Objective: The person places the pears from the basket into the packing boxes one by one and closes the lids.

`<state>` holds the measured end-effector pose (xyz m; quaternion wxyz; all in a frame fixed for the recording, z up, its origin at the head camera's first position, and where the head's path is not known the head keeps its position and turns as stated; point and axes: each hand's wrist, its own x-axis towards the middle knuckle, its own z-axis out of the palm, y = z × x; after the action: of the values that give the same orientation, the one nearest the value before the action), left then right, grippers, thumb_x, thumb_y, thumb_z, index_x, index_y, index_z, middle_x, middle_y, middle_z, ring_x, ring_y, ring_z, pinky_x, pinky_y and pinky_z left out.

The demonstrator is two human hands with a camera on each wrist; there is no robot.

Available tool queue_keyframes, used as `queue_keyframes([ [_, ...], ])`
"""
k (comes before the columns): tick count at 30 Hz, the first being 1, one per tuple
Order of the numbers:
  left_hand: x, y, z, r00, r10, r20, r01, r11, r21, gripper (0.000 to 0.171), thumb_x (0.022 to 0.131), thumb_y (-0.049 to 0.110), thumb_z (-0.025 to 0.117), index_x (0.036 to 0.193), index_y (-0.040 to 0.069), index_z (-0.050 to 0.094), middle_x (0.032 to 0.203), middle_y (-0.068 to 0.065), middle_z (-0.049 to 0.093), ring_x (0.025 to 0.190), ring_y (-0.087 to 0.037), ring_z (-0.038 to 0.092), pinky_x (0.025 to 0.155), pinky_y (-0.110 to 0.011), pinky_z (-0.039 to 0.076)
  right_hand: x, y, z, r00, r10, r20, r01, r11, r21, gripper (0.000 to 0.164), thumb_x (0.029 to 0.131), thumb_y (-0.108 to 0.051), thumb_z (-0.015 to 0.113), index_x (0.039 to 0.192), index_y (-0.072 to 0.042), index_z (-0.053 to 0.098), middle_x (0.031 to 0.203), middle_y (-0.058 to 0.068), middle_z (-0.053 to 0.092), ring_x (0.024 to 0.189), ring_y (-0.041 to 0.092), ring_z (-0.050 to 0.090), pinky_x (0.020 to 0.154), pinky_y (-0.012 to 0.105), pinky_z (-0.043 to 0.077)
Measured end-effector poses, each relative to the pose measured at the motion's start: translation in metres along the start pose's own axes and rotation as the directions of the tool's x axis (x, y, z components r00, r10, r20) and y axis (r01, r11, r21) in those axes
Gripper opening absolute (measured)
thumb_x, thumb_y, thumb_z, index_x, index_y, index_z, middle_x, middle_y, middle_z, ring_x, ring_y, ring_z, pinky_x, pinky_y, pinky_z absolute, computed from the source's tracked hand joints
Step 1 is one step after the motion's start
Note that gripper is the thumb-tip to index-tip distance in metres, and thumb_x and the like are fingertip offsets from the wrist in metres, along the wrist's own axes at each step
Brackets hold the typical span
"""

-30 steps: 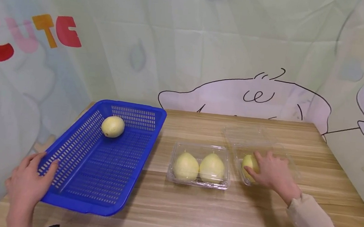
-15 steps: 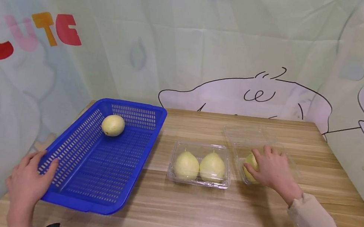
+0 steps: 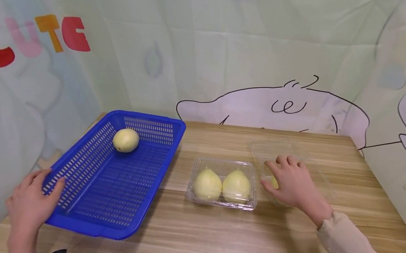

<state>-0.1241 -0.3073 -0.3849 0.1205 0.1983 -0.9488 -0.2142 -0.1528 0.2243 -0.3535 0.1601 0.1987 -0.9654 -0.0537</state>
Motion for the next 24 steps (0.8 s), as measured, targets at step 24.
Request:
queue_keyframes([
  [24,-0.001,0.0,0.001,1.0,-0.003,0.02,0.002,1.0,0.024,0.059,0.09,0.039,0.038,0.136,0.002,0.033,0.14,-0.021,0.03,0.12,-0.05,0.026,0.085,-0.065,0.022,0.028,-0.057,-0.03,0.981,-0.184,-0.068,0.189,0.978,0.087,0.05,0.081,-0.048,0.054,0.122,-0.021,0.052,0.111,0.007,0.055,0.101,0.026,0.051,0.08,0.048,0.044],
])
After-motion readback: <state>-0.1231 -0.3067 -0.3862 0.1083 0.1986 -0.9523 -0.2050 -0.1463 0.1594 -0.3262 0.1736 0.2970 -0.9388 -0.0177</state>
